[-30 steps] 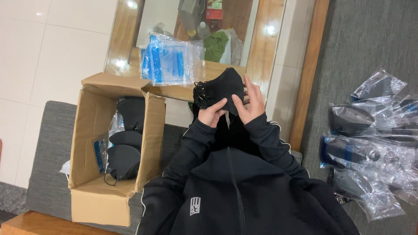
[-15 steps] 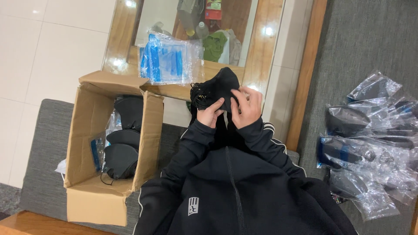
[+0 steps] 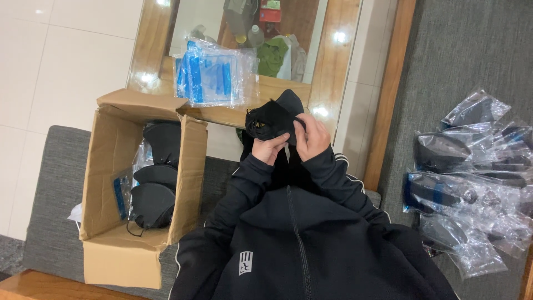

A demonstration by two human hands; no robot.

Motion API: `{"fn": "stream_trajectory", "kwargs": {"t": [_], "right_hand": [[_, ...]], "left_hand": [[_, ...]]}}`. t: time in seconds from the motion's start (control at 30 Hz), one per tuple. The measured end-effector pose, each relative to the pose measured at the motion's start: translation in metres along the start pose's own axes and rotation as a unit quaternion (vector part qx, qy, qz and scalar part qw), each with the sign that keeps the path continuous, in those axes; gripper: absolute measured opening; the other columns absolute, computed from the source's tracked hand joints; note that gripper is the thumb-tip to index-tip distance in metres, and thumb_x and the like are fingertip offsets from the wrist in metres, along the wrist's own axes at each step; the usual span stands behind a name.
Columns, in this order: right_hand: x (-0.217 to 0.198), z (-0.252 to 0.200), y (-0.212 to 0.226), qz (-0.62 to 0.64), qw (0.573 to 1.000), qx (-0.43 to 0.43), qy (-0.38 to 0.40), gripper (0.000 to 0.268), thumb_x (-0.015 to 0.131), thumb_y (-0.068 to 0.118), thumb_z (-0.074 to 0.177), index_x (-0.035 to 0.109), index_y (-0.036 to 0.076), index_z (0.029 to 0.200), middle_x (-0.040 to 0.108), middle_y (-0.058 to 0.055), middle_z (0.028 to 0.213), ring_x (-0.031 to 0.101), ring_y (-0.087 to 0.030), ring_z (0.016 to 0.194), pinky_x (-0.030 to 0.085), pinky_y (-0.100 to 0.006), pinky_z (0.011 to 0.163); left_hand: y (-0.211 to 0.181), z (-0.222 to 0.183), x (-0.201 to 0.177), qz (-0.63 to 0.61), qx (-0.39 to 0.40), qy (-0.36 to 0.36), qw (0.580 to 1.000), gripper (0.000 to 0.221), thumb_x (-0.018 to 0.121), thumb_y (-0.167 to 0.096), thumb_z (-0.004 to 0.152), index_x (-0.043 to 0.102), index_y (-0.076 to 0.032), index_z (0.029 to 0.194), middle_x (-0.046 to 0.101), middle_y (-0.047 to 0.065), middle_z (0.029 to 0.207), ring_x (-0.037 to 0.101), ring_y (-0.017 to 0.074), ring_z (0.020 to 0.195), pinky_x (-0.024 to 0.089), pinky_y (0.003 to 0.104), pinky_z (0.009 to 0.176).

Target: Packing black face masks into a cardboard box

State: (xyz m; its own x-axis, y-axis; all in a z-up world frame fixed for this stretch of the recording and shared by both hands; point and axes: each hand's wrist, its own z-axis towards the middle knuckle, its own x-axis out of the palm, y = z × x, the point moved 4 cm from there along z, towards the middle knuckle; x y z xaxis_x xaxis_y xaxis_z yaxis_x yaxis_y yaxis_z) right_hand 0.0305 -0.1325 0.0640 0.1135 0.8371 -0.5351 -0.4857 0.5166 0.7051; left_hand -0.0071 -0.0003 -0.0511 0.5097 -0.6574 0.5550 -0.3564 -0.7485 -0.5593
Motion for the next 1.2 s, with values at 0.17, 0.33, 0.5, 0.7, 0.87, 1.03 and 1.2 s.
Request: {"fn": "stream_trajectory", "kwargs": {"t": [0.17, 0.33, 0.5, 0.7, 0.87, 1.03, 1.2], "right_hand": [[0.016, -0.009, -0.072, 0.216, 0.962, 0.163, -0.046, 0.014, 0.082, 0.012, 0.094, 0.073, 0.011, 0.104, 0.073, -0.005, 0.087, 0.069, -0.014, 0.08, 0.056, -0.031, 0.076], [0.032, -0.025, -0.181, 0.235, 0.902, 0.356, -0.07, 0.013, 0.086, 0.016, 0.091, 0.075, 0.011, 0.096, 0.072, -0.007, 0.075, 0.066, -0.014, 0.051, 0.058, -0.027, 0.045], [0.035, -0.037, -0.221, 0.144, 0.893, 0.424, -0.042, 0.029, 0.082, 0.019, 0.091, 0.07, 0.009, 0.115, 0.069, -0.005, 0.071, 0.064, -0.015, 0.047, 0.055, -0.027, 0.04], [0.008, -0.016, -0.157, -0.147, 0.921, 0.352, 0.08, 0.048, 0.074, 0.039, 0.094, 0.056, 0.02, 0.135, 0.069, 0.0, 0.078, 0.072, -0.032, 0.085, 0.052, -0.048, 0.083], [0.001, -0.007, -0.14, -0.164, 0.913, 0.358, 0.108, 0.06, 0.071, 0.042, 0.097, 0.04, 0.022, 0.145, 0.064, -0.017, 0.124, 0.069, -0.043, 0.106, 0.053, -0.056, 0.091], [-0.003, -0.004, -0.124, -0.154, 0.919, 0.349, 0.102, 0.055, 0.067, 0.036, 0.101, 0.04, 0.018, 0.145, 0.061, -0.013, 0.113, 0.068, -0.04, 0.103, 0.053, -0.055, 0.09], [0.0, -0.008, -0.102, 0.027, 0.951, 0.305, 0.047, 0.072, 0.077, 0.036, 0.095, 0.041, 0.016, 0.154, 0.061, -0.014, 0.103, 0.071, -0.029, 0.083, 0.059, -0.039, 0.074]], "left_hand": [[-0.013, 0.01, -0.018, -0.032, -0.097, -0.023, 0.994, 0.104, 0.082, 0.004, 0.089, 0.005, 0.009, 0.157, 0.047, 0.034, 0.146, 0.049, 0.0437, 0.133, 0.046, 0.06, 0.104], [-0.013, 0.021, -0.048, -0.109, -0.039, -0.084, 0.99, 0.071, 0.081, 0.012, 0.082, 0.047, 0.003, 0.144, 0.069, 0.027, 0.124, 0.076, 0.0389, 0.096, 0.067, 0.053, 0.075], [-0.004, 0.032, -0.056, -0.128, -0.029, -0.066, 0.989, 0.077, 0.08, 0.015, 0.083, 0.045, -0.004, 0.149, 0.064, 0.028, 0.131, 0.073, 0.0419, 0.105, 0.068, 0.053, 0.081], [0.01, 0.036, -0.054, -0.118, -0.009, -0.093, 0.989, 0.087, 0.082, 0.018, 0.077, 0.043, -0.009, 0.15, 0.062, 0.024, 0.138, 0.071, 0.0446, 0.104, 0.067, 0.05, 0.083], [0.001, 0.029, -0.042, -0.115, -0.02, -0.092, 0.989, 0.089, 0.083, 0.018, 0.077, 0.04, -0.004, 0.152, 0.058, 0.026, 0.142, 0.069, 0.0458, 0.108, 0.067, 0.052, 0.084], [-0.012, 0.031, -0.04, -0.109, -0.045, -0.085, 0.989, 0.101, 0.087, 0.015, 0.075, 0.028, -0.003, 0.155, 0.051, 0.026, 0.148, 0.069, 0.0421, 0.113, 0.065, 0.052, 0.086], [0.011, 0.035, -0.044, -0.055, -0.096, -0.028, 0.993, 0.077, 0.085, 0.002, 0.083, 0.048, -0.008, 0.15, 0.066, 0.022, 0.133, 0.071, 0.0428, 0.108, 0.061, 0.057, 0.087]]}}
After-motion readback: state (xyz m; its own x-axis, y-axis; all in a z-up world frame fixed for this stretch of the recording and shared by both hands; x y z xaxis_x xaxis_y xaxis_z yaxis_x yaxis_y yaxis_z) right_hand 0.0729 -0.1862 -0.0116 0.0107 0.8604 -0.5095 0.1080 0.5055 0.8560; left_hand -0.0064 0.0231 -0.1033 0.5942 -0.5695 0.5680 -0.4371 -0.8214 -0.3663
